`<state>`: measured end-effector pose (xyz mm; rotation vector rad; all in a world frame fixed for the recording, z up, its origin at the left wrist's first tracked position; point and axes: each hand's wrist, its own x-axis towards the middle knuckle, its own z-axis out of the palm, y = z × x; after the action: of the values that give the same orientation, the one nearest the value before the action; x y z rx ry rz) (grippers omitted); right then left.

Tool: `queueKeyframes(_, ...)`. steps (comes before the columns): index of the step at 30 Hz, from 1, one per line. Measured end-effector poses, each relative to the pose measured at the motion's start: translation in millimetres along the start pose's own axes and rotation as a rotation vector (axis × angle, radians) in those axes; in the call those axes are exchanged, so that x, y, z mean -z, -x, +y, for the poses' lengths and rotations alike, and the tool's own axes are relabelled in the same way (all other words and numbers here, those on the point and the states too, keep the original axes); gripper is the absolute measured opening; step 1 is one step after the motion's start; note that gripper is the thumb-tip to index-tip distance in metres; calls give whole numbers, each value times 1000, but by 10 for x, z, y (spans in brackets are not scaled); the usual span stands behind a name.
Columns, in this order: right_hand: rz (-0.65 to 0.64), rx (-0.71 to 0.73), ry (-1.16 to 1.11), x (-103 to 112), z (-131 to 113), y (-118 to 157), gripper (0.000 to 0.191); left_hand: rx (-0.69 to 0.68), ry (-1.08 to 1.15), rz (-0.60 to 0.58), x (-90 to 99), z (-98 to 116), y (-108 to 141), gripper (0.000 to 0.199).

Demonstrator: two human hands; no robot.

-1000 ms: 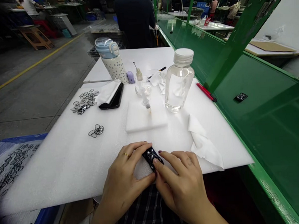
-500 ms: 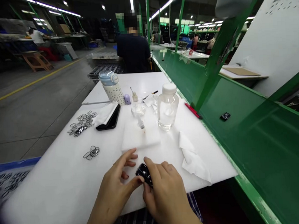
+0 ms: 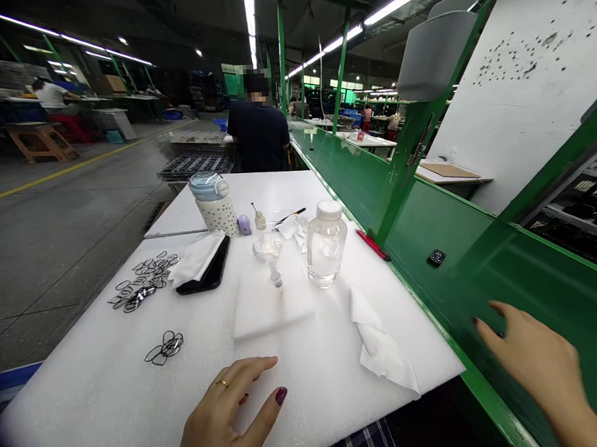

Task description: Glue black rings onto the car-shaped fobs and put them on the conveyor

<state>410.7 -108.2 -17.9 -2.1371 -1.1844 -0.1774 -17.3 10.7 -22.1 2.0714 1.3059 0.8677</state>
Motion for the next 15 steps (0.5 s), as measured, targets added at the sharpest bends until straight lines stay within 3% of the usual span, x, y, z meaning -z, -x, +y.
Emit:
queueKeyframes(3, -242, 59, -176, -355, -815, -267, 46, 30, 21, 38, 1, 24, 9, 26)
queueKeyframes(5, -554, 196, -463, -638, -1296, -507, 70, 26, 26, 49, 17, 31, 8, 26)
queueKeyframes(7, -741, 276, -616, -896, -1634, -746, 89, 13, 10, 38, 42, 30, -1, 26)
queueKeyframes(11, -981, 347, -788, -1226, -1955, -1018, 85, -11, -40, 0, 85, 27, -17, 25)
queueKeyframes(15, -996, 345, -822, -1299, -2032, -950, 80, -16, -40, 1, 86, 32, -23, 23)
